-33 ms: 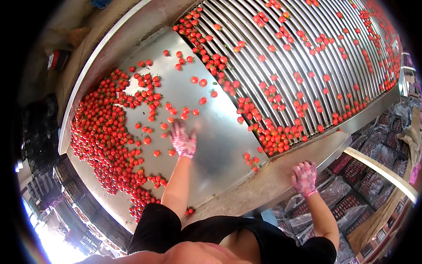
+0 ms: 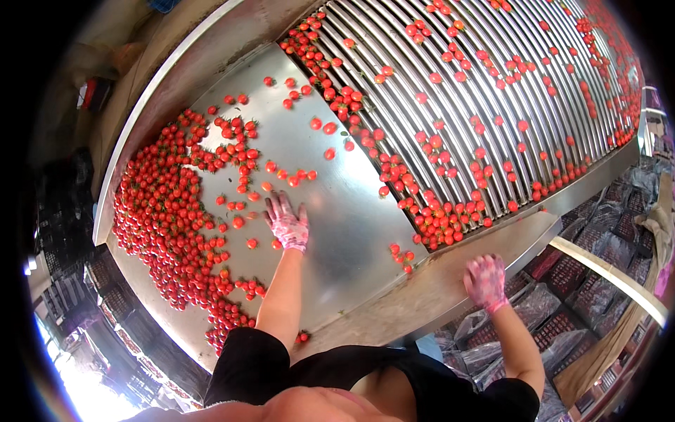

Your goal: The person sorts small red tomatoes on a moving conveyor belt, using their gloved hands to move the tomatoes between different sections of the belt and into crates.

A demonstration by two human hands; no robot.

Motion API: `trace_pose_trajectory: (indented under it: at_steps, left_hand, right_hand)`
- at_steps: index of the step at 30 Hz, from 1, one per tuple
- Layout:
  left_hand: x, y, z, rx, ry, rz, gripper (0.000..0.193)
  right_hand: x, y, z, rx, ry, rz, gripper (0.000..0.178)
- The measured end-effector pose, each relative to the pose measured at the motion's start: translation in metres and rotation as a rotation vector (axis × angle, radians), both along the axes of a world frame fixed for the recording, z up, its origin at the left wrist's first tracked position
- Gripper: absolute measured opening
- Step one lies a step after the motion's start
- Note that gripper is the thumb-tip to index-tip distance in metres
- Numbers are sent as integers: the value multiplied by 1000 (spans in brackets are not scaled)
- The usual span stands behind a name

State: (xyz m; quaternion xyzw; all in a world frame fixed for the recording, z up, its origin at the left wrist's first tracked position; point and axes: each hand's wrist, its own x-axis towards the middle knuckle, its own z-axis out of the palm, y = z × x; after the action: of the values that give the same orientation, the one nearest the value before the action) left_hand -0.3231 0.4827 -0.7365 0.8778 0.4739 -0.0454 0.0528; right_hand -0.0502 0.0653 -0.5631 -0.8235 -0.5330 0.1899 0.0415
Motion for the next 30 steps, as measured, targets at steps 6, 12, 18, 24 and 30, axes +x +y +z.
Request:
trace_pose_trajectory:
  at_steps: [6, 12, 18, 24, 30]
  left_hand:
    - [4, 1, 11, 66, 40, 130, 63]
    - [6, -1, 15, 80, 42, 133, 62]
    - [15, 0, 16, 7, 61, 141, 65]
    - [3, 2, 16, -6, 46, 182, 63]
    - [22, 2, 9, -36, -47, 138, 64]
  right_hand:
    - [80, 196, -107, 246, 4, -83, 30]
    - [112, 397, -176, 349, -71, -111, 48]
    - [103, 430, -187, 253, -184, 197, 52]
    - [96, 378, -181, -41, -88, 621, 33]
    - [263, 509, -219, 440, -206, 71, 50]
